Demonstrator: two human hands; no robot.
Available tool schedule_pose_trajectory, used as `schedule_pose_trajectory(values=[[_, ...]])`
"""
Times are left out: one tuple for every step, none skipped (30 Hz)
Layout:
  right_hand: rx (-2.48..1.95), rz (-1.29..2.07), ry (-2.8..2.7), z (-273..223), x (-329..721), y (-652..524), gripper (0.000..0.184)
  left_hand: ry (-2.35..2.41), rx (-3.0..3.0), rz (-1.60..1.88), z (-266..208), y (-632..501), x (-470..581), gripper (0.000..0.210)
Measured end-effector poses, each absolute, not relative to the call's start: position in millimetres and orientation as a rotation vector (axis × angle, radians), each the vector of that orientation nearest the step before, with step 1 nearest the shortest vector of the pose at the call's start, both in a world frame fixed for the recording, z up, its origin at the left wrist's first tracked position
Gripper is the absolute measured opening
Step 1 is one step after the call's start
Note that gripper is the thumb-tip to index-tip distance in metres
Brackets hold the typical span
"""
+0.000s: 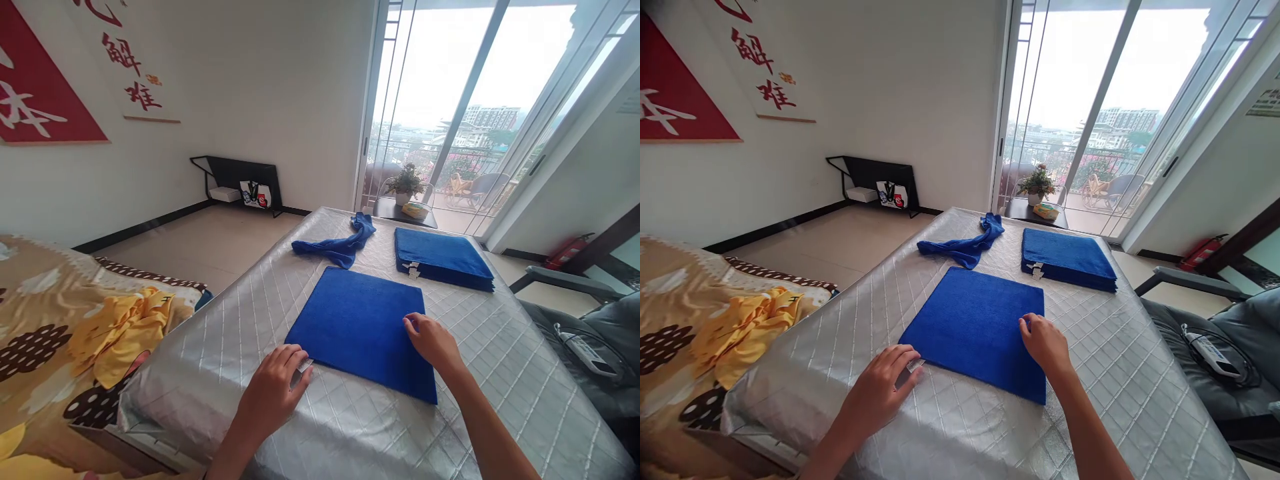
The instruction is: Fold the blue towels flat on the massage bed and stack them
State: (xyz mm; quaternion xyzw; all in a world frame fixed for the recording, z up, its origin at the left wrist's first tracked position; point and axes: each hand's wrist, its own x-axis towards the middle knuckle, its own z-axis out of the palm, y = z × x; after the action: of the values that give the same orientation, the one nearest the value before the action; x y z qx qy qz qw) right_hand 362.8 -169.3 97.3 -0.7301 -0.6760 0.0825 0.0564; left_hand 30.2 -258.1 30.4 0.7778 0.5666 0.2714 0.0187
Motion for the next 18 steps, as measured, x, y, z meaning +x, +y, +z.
schedule_pose_trajectory(values=[[-2.174,0.291,-2.009,89.8,367.1,-167.2,0.043,1.763,2.414,0.843,30.0,-258.0,29.9,0.025],[-2.123,0.327,-1.974,82.8,372.0,-166.5,0.042,1.766,2.414,0.844,29.8,-257.8,29.8,0.024],[-2.069,0.359,-1.949,77.0,377.0,-166.8,0.041,1.767,2.413,0.845,30.0,-257.5,29.6,0.024],[-2.02,0.387,-1.936,72.6,381.8,-167.8,0.04,1.769,2.412,0.845,30.4,-257.2,29.5,0.025],[-1.984,0.411,-1.934,69.7,385.8,-169.0,0.039,1.77,2.413,0.845,30.9,-256.8,29.5,0.025],[-1.962,0.427,-1.94,68.3,388.8,-170.3,0.038,1.771,2.412,0.845,31.6,-256.4,29.4,0.026],[-1.955,0.433,-1.953,67.9,390.5,-171.4,0.037,1.774,2.41,0.843,32.2,-256.0,29.3,0.026],[-1.96,0.43,-1.969,68.3,391.1,-172.3,0.035,1.778,2.407,0.84,32.7,-255.8,29.1,0.027],[-1.969,0.426,-1.988,69.4,390.6,-173.3,0.033,1.782,2.404,0.837,33.0,-255.6,29.0,0.027],[-1.975,0.431,-2.012,70.8,389.2,-174.4,0.031,1.785,2.402,0.832,33.1,-255.5,28.8,0.028],[-1.975,0.441,-2.039,72.6,387.3,-175.8,0.029,1.788,2.401,0.827,33.0,-255.4,28.5,0.028],[-1.966,0.456,-2.073,74.8,385.1,-177.8,0.027,1.79,2.4,0.823,32.7,-255.3,28.3,0.028],[-1.95,0.473,-2.112,77.2,382.8,-180.3,0.025,1.789,2.402,0.82,32.4,-255.2,28.1,0.028],[-1.921,0.494,-2.161,80.0,380.5,-183.3,0.024,1.787,2.404,0.82,32.1,-255.0,27.8,0.028],[-1.877,0.522,-2.217,82.9,378.2,-186.7,0.022,1.785,2.406,0.82,31.9,-254.8,27.6,0.028],[-1.819,0.564,-2.278,85.9,375.9,-190.4,0.021,1.784,2.407,0.818,31.8,-254.4,27.5,0.027],[-1.75,0.62,-2.341,88.7,373.7,-194.2,0.018,1.782,2.408,0.817,32.0,-254.1,27.4,0.027],[-1.677,0.688,-2.404,91.1,371.4,-197.7,0.015,1.781,2.409,0.818,32.3,-253.8,27.5,0.026]])
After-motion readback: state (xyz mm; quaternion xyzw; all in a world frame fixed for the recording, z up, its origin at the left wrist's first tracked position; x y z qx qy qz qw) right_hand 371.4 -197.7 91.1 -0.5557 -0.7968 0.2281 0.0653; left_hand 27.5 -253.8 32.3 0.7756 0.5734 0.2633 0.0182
